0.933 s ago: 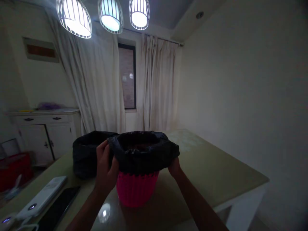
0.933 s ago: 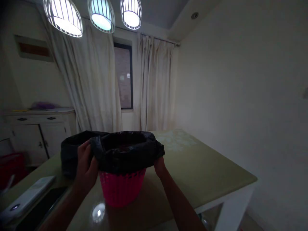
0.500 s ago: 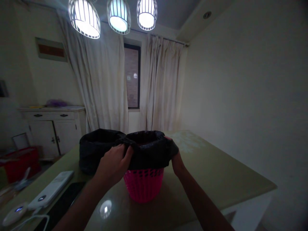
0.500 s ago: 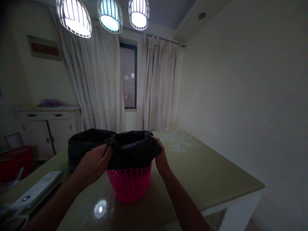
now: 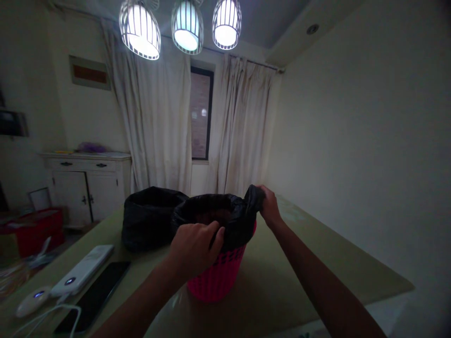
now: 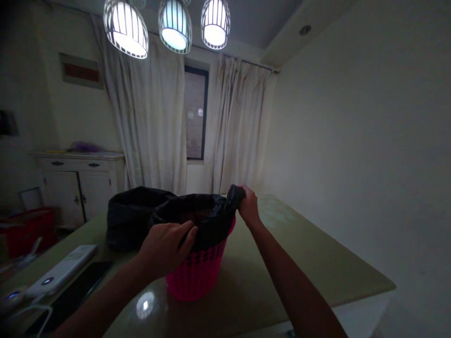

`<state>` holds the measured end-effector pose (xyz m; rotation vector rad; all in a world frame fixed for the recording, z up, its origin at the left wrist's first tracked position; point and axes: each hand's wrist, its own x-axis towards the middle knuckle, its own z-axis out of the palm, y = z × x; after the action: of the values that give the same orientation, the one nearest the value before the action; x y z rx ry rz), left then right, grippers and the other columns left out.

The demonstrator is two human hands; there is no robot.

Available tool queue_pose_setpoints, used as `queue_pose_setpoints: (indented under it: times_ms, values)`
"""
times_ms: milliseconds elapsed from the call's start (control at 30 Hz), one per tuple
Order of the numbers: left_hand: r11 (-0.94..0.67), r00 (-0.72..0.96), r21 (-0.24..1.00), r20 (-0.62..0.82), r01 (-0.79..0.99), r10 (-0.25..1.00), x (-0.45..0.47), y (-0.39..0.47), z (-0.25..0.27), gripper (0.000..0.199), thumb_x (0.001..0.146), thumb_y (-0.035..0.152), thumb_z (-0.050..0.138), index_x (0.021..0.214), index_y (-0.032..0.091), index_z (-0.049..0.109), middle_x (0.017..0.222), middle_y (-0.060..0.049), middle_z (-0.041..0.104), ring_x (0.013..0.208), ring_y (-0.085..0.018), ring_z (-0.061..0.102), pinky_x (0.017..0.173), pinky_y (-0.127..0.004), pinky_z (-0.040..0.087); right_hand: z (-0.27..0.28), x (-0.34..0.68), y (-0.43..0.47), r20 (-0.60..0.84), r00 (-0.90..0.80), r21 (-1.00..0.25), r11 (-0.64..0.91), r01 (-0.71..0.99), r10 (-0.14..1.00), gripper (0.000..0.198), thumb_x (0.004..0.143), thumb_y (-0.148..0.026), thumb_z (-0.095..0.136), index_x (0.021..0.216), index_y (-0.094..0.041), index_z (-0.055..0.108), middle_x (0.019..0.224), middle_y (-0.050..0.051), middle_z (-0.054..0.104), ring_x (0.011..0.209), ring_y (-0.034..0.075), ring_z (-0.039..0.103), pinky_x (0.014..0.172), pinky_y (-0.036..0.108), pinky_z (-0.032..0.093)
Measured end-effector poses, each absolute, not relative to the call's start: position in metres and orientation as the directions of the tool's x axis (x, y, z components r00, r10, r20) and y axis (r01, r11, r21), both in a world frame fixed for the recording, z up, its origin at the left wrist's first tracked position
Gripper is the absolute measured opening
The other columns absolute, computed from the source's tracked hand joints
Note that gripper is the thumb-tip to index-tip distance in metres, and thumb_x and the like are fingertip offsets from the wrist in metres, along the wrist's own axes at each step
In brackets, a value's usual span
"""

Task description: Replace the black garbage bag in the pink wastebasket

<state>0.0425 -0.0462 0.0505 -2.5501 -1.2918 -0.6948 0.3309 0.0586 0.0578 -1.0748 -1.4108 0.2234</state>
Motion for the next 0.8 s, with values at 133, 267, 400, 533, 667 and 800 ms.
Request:
queue_pose_setpoints:
  times_ms: [133, 267, 400, 533, 667, 800]
  values:
    - [-0.637, 0.578, -0.045, 0.474, 0.770, 0.665, 0.055, -0.052, 0.049, 0.055, 0.115, 0.042, 0.027, 0.090, 0.025, 0.072, 0.084, -0.011, 0.082, 0.078, -0.030, 0.081, 0.070, -0.039, 0.052, 0.098, 0.309, 0.069, 0.674, -0.028, -0.669, 0.626, 0.401, 0.738, 0.037, 0.076, -0.037, 0.070, 0.106, -0.018, 0.082, 0.097, 0.006, 0.083, 0.092, 0.024, 0.074, 0.086, 0.035, 0.058]
    - [-0.655, 0.595, -0.028, 0.448, 0.755, 0.667, 0.065, -0.053, 0.049, 0.055, 0.115, 0.043, 0.027, 0.094, 0.024, 0.074, 0.088, -0.012, 0.083, 0.081, -0.032, 0.082, 0.071, -0.042, 0.055, 0.138, 0.265, 0.058, 0.696, -0.339, -0.583, 0.773, 0.248, 0.633, 0.039, 0.082, -0.034, 0.067, 0.113, -0.017, 0.083, 0.101, 0.005, 0.083, 0.097, 0.023, 0.074, 0.090, 0.034, 0.058]
    - [-0.718, 0.588, 0.072, 0.520, 0.693, 0.620, 0.068, -0.048, 0.046, 0.037, 0.112, 0.034, 0.040, 0.099, 0.024, 0.074, 0.091, -0.010, 0.083, 0.083, -0.029, 0.081, 0.074, -0.040, 0.056, 0.174, 0.222, 0.022, 0.747, -0.493, -0.492, 0.869, 0.038, 0.445, 0.033, 0.091, -0.034, 0.066, 0.116, -0.021, 0.082, 0.121, 0.006, 0.082, 0.116, 0.025, 0.075, 0.105, 0.038, 0.057]
    - [-0.809, 0.371, 0.236, 0.795, 0.539, 0.479, 0.053, -0.045, 0.042, 0.028, 0.111, 0.027, 0.047, 0.096, 0.023, 0.070, 0.095, -0.007, 0.079, 0.091, -0.023, 0.076, 0.082, -0.036, 0.058, 0.199, 0.227, -0.002, 0.923, -0.259, -0.286, 0.958, 0.032, 0.284, 0.024, 0.097, -0.038, 0.064, 0.108, -0.024, 0.081, 0.125, 0.004, 0.080, 0.122, 0.023, 0.073, 0.109, 0.041, 0.057]
    - [-0.785, -0.095, 0.373, 0.921, 0.494, 0.377, 0.027, -0.046, 0.052, 0.013, 0.109, 0.028, 0.061, 0.115, 0.024, 0.071, 0.111, -0.004, 0.075, 0.105, -0.021, 0.073, 0.096, -0.036, 0.060, 0.197, 0.282, 0.013, 0.995, 0.018, -0.096, 0.965, 0.245, 0.095, 0.024, 0.100, -0.042, 0.066, 0.105, -0.024, 0.080, 0.116, 0.006, 0.079, 0.114, 0.024, 0.074, 0.105, 0.041, 0.058]
    - [-0.831, -0.389, 0.324, 0.910, 0.453, 0.143, 0.008, -0.046, 0.070, 0.041, 0.102, 0.029, 0.073, 0.142, 0.030, 0.066, 0.144, -0.007, 0.069, 0.133, -0.029, 0.067, 0.112, -0.050, 0.059, 0.173, 0.342, 0.026, 0.991, 0.043, -0.136, 0.923, 0.360, 0.129, 0.021, 0.098, -0.042, 0.071, 0.104, -0.025, 0.081, 0.109, 0.006, 0.079, 0.106, 0.025, 0.074, 0.098, 0.042, 0.058]
